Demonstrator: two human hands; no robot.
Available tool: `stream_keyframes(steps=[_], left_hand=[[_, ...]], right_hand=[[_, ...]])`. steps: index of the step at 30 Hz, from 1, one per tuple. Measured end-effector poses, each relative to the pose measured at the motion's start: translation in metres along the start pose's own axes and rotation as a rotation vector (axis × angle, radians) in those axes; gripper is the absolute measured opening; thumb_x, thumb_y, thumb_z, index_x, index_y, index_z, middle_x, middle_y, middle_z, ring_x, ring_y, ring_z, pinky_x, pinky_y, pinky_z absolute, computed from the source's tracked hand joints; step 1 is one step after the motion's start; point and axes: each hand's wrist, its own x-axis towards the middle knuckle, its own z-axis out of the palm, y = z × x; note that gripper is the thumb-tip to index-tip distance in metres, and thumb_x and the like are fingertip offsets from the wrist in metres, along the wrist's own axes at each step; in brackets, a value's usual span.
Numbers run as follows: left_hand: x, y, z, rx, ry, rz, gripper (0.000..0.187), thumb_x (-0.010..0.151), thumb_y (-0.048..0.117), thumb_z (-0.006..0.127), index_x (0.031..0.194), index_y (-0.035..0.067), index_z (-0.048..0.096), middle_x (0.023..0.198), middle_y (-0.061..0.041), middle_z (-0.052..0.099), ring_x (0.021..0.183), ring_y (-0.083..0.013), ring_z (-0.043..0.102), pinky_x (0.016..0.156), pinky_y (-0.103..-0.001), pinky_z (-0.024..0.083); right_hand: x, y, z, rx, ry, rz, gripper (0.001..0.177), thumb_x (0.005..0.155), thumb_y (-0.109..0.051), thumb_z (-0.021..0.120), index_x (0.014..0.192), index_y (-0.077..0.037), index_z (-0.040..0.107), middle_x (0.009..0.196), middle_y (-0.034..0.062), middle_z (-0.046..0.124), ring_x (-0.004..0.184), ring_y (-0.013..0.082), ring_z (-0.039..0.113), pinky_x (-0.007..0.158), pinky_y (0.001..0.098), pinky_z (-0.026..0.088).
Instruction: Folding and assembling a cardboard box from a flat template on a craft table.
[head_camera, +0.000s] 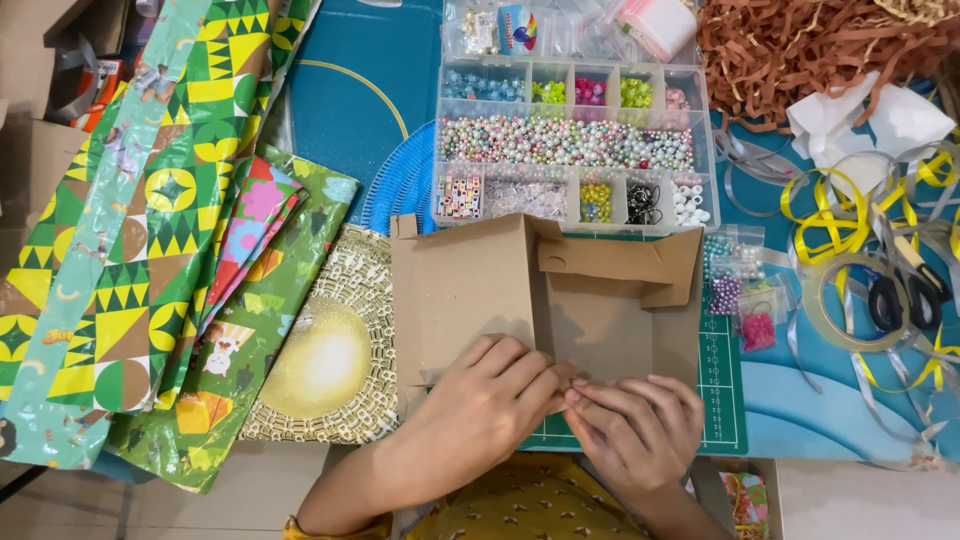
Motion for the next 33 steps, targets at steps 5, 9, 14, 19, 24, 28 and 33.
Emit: stream_keyframes(steps=[5,9,14,19,24,28,33], left_hand=[[-0.003,-0.006,0.003,-0.063,-0.078,0.001,0.056,0.095,0.035,0.073,0.136,0.000,0.061,0.111,-0.010,0.063,0.097,-0.0289,0.053,0.087,-0.041,0.042],[-0.004,-0.005,0.006,-0.090,-0.096,0.015,0.042,0.102,0.005,0.056,0.143,-0.005,0.054,0.113,-0.013,0.060,0.100,-0.0309,0.050,0.088,-0.042,0.041],[-0.007,0.008,0.010,-0.114,-0.039,-0.097,0.041,0.101,-0.008,0.050,0.142,-0.004,0.053,0.138,-0.024,0.042,0.103,-0.0364,0.053,0.088,-0.047,0.048],[-0.010,0.010,0.018,0.016,0.034,-0.079,0.027,0.106,0.000,0.046,0.128,-0.005,0.059,0.130,-0.020,0.056,0.116,-0.0318,0.055,0.104,-0.043,0.046],[-0.007,0.009,0.020,0.017,0.122,-0.068,0.021,0.104,-0.001,0.059,0.124,0.001,0.064,0.120,-0.013,0.061,0.106,-0.0294,0.053,0.101,-0.044,0.049],[-0.008,0.007,0.024,-0.098,0.123,-0.078,0.023,0.104,0.000,0.057,0.127,0.001,0.063,0.123,-0.016,0.057,0.109,-0.0332,0.054,0.100,-0.047,0.048],[-0.009,0.005,0.026,-0.218,0.118,-0.074,0.022,0.105,-0.001,0.055,0.125,0.001,0.062,0.128,-0.016,0.055,0.113,-0.0343,0.052,0.102,-0.049,0.045]], right_hand=[[0.002,0.006,0.000,-0.001,-0.006,-0.007,0.009,0.089,-0.026,0.083,0.088,-0.024,0.074,0.097,-0.0059,0.075,0.088,0.0183,0.066,0.094,0.0399,0.045],[0.007,0.002,-0.005,-0.045,-0.052,-0.041,0.012,0.090,-0.027,0.085,0.090,-0.027,0.073,0.097,-0.0067,0.075,0.087,0.0162,0.066,0.094,0.0394,0.044],[0.002,0.004,-0.004,-0.038,-0.058,-0.009,0.005,0.094,-0.022,0.077,0.091,-0.026,0.078,0.096,-0.0055,0.075,0.089,0.0179,0.066,0.095,0.0393,0.044],[-0.001,0.004,-0.012,-0.013,-0.106,-0.004,0.006,0.095,-0.025,0.078,0.100,-0.024,0.078,0.107,-0.0071,0.075,0.095,0.0149,0.067,0.095,0.0375,0.046],[-0.005,0.005,-0.008,0.031,-0.049,0.004,0.004,0.092,-0.022,0.080,0.095,-0.023,0.078,0.100,-0.0049,0.077,0.094,0.0172,0.070,0.092,0.0392,0.049],[-0.012,0.008,-0.004,0.018,-0.033,0.018,0.006,0.092,-0.024,0.079,0.098,-0.024,0.077,0.101,-0.0013,0.074,0.090,0.0190,0.069,0.086,0.0393,0.053],[-0.016,0.011,0.002,0.010,-0.011,0.045,0.012,0.091,-0.030,0.080,0.089,-0.021,0.073,0.101,-0.0006,0.074,0.090,0.0174,0.071,0.083,0.0369,0.054]])
